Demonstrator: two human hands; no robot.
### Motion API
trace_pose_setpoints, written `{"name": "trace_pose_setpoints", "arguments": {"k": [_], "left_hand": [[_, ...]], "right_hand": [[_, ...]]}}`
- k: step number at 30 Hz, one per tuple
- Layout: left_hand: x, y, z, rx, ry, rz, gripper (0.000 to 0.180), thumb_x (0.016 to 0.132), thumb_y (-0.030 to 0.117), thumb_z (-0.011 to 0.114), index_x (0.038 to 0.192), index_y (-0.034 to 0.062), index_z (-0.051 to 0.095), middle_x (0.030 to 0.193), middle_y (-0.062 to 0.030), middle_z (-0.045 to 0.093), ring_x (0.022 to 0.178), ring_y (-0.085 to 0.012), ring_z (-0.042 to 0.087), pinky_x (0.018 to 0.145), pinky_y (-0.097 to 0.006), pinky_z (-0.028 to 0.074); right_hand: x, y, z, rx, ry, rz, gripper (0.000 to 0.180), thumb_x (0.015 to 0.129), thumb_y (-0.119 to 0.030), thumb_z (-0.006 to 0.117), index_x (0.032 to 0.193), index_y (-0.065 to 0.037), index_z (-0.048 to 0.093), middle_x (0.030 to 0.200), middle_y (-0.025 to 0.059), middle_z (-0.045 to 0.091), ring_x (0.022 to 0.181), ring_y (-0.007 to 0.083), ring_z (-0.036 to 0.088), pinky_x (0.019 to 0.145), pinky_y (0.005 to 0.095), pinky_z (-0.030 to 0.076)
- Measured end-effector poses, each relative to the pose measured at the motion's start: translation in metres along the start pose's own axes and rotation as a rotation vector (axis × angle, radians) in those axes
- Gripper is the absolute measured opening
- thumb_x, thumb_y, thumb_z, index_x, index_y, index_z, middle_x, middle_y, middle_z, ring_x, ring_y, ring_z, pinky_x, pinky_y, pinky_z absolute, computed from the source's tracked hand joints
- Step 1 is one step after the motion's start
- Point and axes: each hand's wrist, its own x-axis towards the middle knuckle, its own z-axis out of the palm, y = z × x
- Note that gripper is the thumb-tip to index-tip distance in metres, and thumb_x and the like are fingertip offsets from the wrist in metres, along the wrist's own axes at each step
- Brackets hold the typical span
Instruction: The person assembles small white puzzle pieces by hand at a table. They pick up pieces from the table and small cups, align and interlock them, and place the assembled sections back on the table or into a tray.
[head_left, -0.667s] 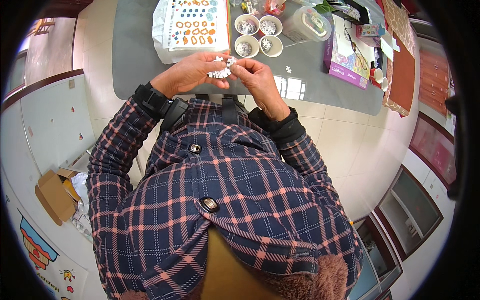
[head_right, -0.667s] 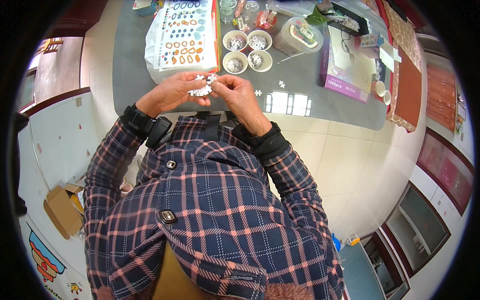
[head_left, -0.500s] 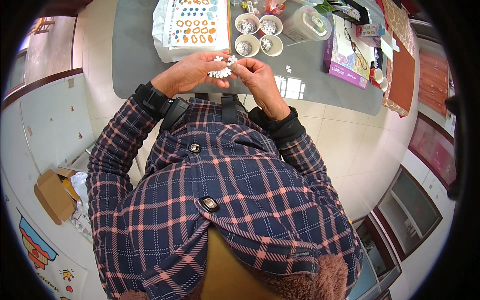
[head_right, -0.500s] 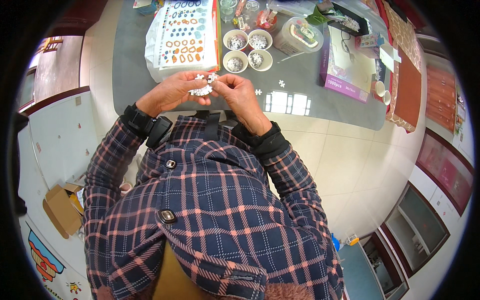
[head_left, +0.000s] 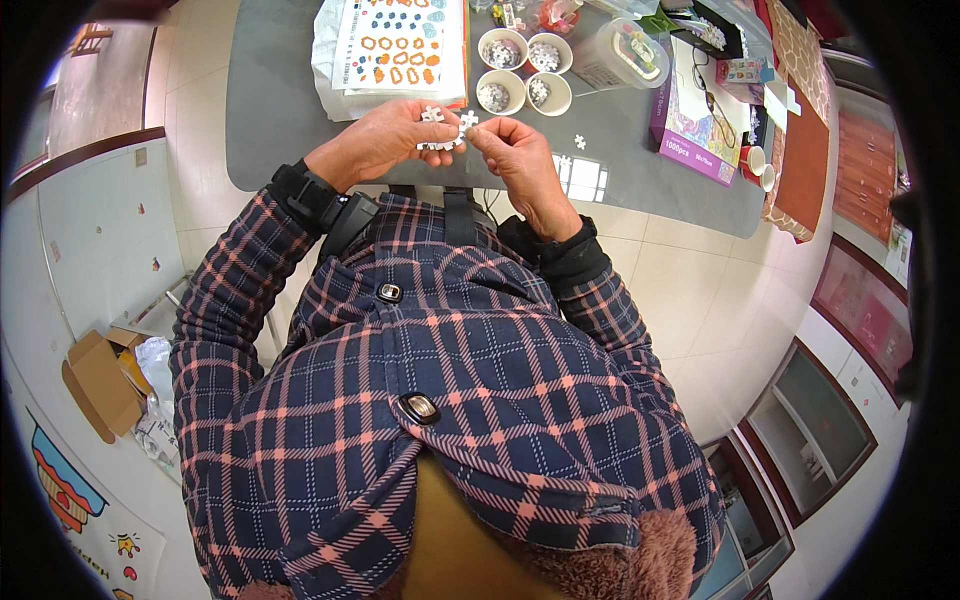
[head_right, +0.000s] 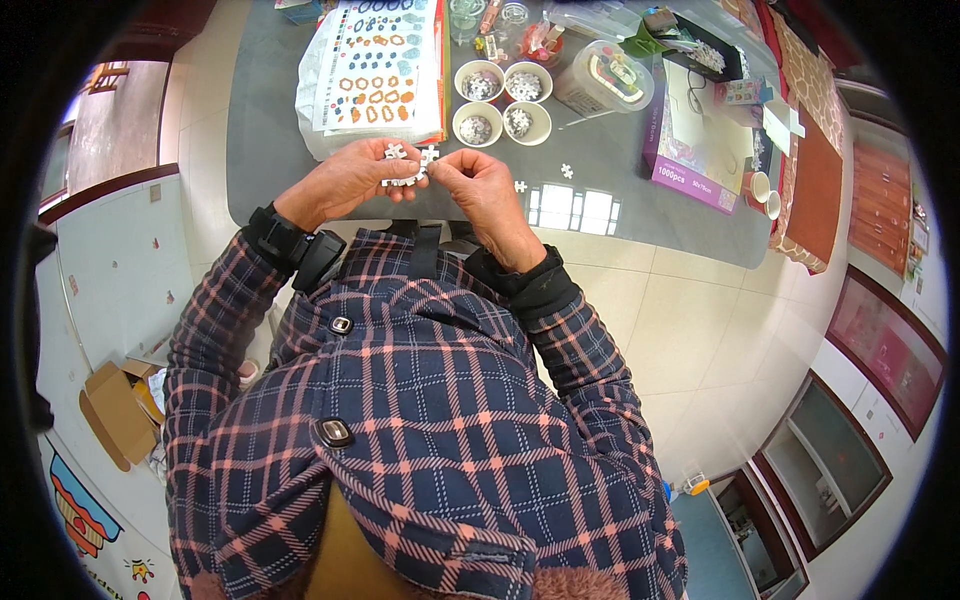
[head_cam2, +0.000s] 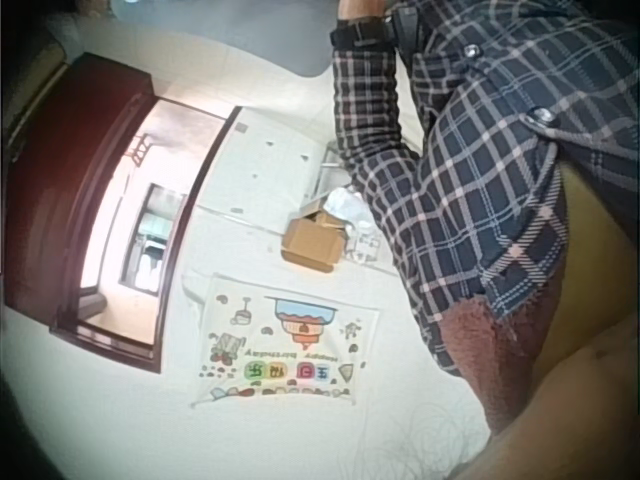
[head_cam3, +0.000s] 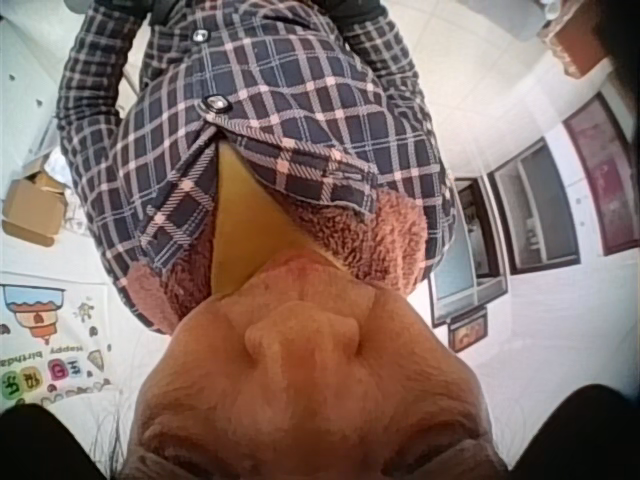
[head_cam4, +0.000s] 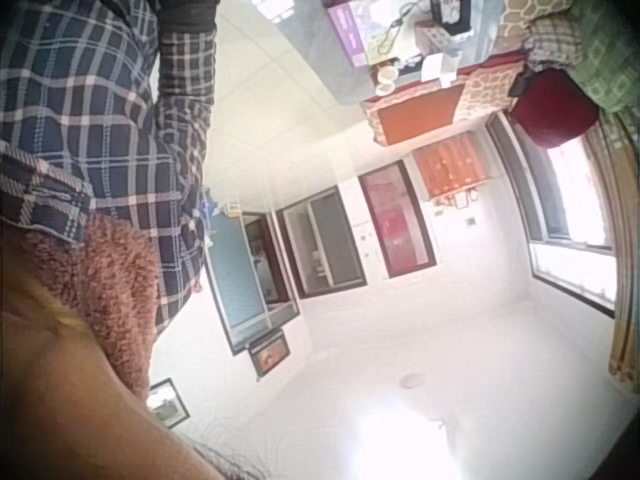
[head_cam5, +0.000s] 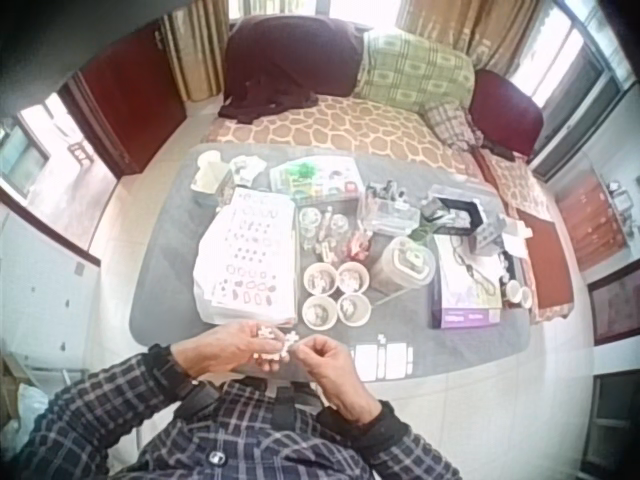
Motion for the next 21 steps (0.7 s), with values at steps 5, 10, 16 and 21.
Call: {"name": "trace_pose_setpoints", "arguments": {"k": [5, 10, 16, 21], "left_hand": [[0.001, 0.000, 0.000, 0.002, 0.010, -0.013, 0.014, 0.092, 0.019, 0.061, 0.096, 0.0059, 0.058, 0.088, -0.0062, 0.065, 0.075, -0.0097, 0.057, 0.067, -0.022, 0.047], [0.001, 0.001, 0.001, 0.003, -0.016, -0.026, 0.014, 0.091, 0.019, 0.061, 0.097, 0.0062, 0.059, 0.086, -0.0062, 0.065, 0.074, -0.0096, 0.056, 0.066, -0.022, 0.046], [-0.002, -0.001, -0.002, 0.060, 0.047, -0.042, 0.016, 0.091, 0.019, 0.061, 0.099, 0.0052, 0.059, 0.088, -0.0042, 0.061, 0.074, -0.0088, 0.053, 0.067, -0.021, 0.044], [-0.002, -0.003, -0.007, -0.009, 0.114, -0.042, 0.020, 0.089, 0.022, 0.064, 0.098, 0.0042, 0.060, 0.086, -0.0036, 0.060, 0.071, -0.0084, 0.052, 0.064, -0.021, 0.041]], "right_hand": [[0.001, -0.002, 0.001, 0.003, 0.001, 0.000, 0.010, 0.087, -0.013, 0.067, 0.088, -0.004, 0.063, 0.070, -0.0046, 0.056, 0.058, 0.0020, 0.044, 0.051, 0.0166, 0.033], [0.001, -0.006, 0.003, 0.011, 0.007, 0.004, 0.010, 0.087, -0.013, 0.065, 0.089, -0.004, 0.062, 0.070, -0.0045, 0.055, 0.056, 0.0020, 0.044, 0.050, 0.0164, 0.033], [0.015, -0.001, -0.021, 0.026, 0.127, -0.005, 0.012, 0.087, -0.014, 0.065, 0.088, -0.003, 0.062, 0.069, -0.0024, 0.055, 0.054, 0.0023, 0.043, 0.048, 0.0168, 0.032], [0.068, -0.005, -0.077, -0.071, 0.378, -0.173, 0.014, 0.083, -0.014, 0.065, 0.075, -0.003, 0.062, 0.067, -0.0003, 0.057, 0.050, 0.0039, 0.043, 0.044, 0.0193, 0.030]]}}
